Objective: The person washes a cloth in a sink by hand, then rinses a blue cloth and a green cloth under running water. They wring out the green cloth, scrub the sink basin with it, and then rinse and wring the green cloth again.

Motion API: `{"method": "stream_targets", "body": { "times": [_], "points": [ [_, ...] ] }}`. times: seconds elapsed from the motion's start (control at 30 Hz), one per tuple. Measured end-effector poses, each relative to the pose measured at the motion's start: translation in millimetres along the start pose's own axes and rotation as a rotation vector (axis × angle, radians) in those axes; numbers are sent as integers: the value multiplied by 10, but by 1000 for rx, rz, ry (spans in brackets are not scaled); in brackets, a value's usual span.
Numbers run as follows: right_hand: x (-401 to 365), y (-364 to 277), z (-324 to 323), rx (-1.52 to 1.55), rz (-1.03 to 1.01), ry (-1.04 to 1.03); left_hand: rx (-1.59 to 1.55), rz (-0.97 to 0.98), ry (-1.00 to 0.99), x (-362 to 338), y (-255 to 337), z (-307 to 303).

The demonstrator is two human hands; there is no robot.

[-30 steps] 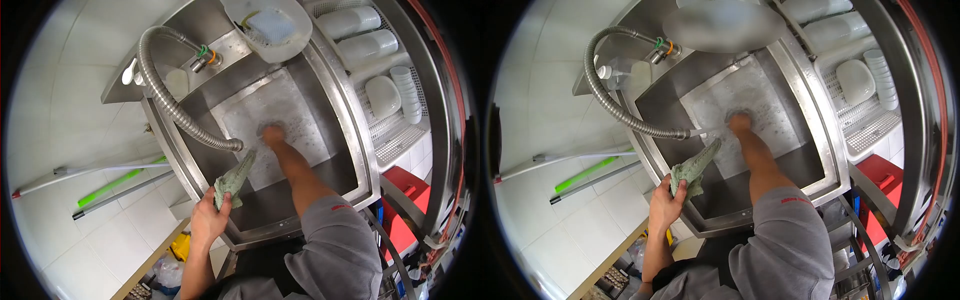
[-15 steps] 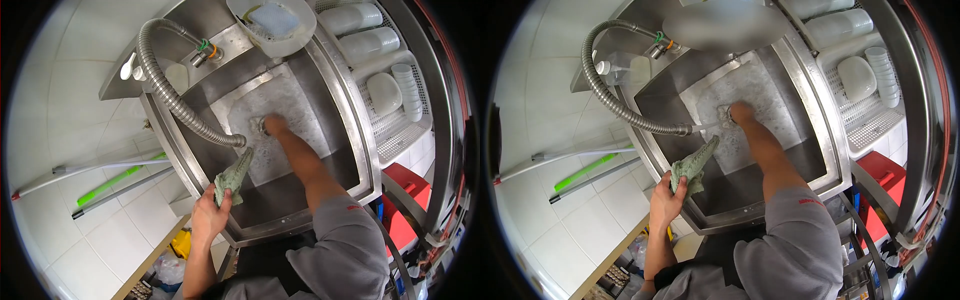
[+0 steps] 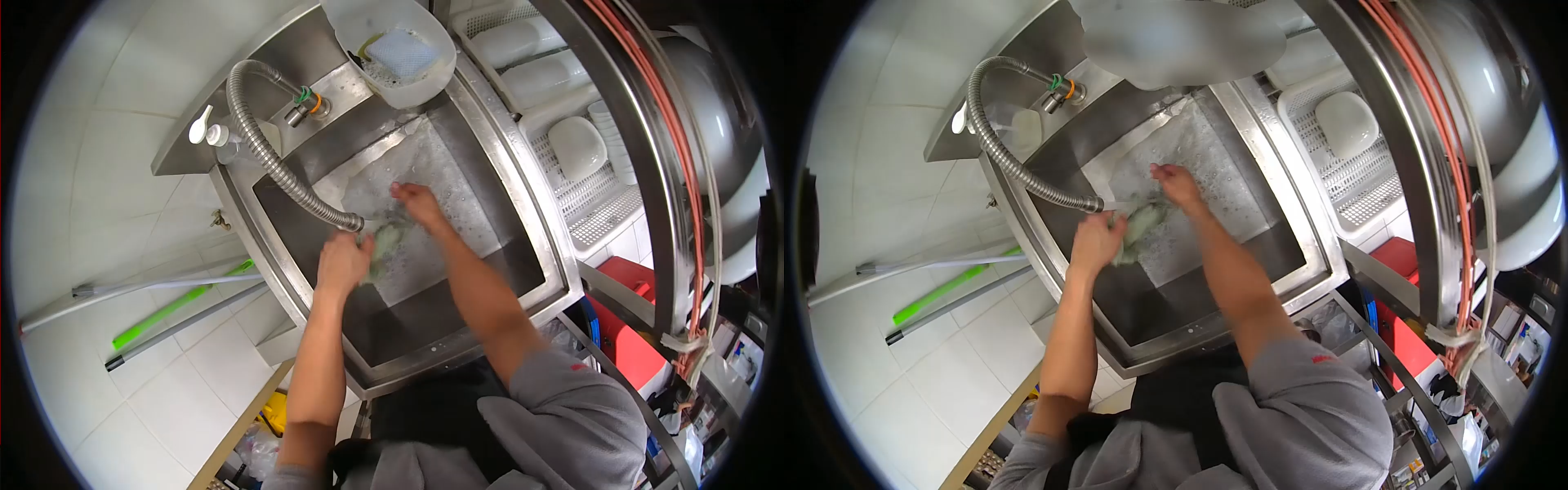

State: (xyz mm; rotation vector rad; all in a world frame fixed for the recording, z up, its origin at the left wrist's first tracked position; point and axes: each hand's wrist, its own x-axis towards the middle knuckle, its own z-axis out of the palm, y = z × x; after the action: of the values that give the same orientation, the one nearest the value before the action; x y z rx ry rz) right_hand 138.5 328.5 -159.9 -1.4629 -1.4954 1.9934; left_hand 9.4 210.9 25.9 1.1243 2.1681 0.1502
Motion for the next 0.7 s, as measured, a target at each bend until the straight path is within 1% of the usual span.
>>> {"method": "stream_targets", "body": {
  "times": [0.03,0.07,0.1,0.13,0.17,0.23,0.27,0.3,0.33,0.37,0.4,0.43,0.5,0.53,0.57,0.63,0.67,0.7],
  "points": [
    [-262,-237,79,120,-73,-2,-67,2,56,155,-83,58],
    [-523,-468,147,240,-147,-7,-72,3,56,231,-53,81],
    [-633,-483,232,237,-151,-6,-200,81,74,296,-6,88],
    [-724,-543,292,298,-179,-50,-328,162,94,344,20,91],
    [-800,-604,310,357,-207,-97,-333,167,99,376,9,122],
    [-920,-675,262,345,-210,-132,-1102,208,307,367,-21,180],
    [-926,-715,259,196,-249,-187,-1399,94,345,345,-43,139],
    [-920,-757,254,47,-287,-240,-1399,99,345,327,-79,164],
    [-918,-891,215,45,-289,-240,-1257,93,295,303,-162,255],
    [-908,-1105,146,30,-233,-195,-1116,83,248,256,-240,343],
    [-859,-1247,96,15,-178,-149,-793,57,192,207,-332,362],
    [-745,-1273,62,13,-186,-149,-795,62,197,185,-348,332],
    [-598,-1210,19,537,-179,-317,-843,93,28,141,-395,278],
    [-653,-1227,13,331,-266,-409,-1315,129,-22,184,-517,272],
    [-776,-1388,-14,329,-267,-411,-1317,130,-20,172,-455,209],
    [-975,-1634,-68,-415,-222,-594,-1937,160,117,146,-317,115],
    [-866,-1493,11,-135,-485,-474,-2061,117,71,138,-268,145],
    [-791,-1336,72,-139,-477,-478,-2067,109,74,222,-320,313]
  ]
}}
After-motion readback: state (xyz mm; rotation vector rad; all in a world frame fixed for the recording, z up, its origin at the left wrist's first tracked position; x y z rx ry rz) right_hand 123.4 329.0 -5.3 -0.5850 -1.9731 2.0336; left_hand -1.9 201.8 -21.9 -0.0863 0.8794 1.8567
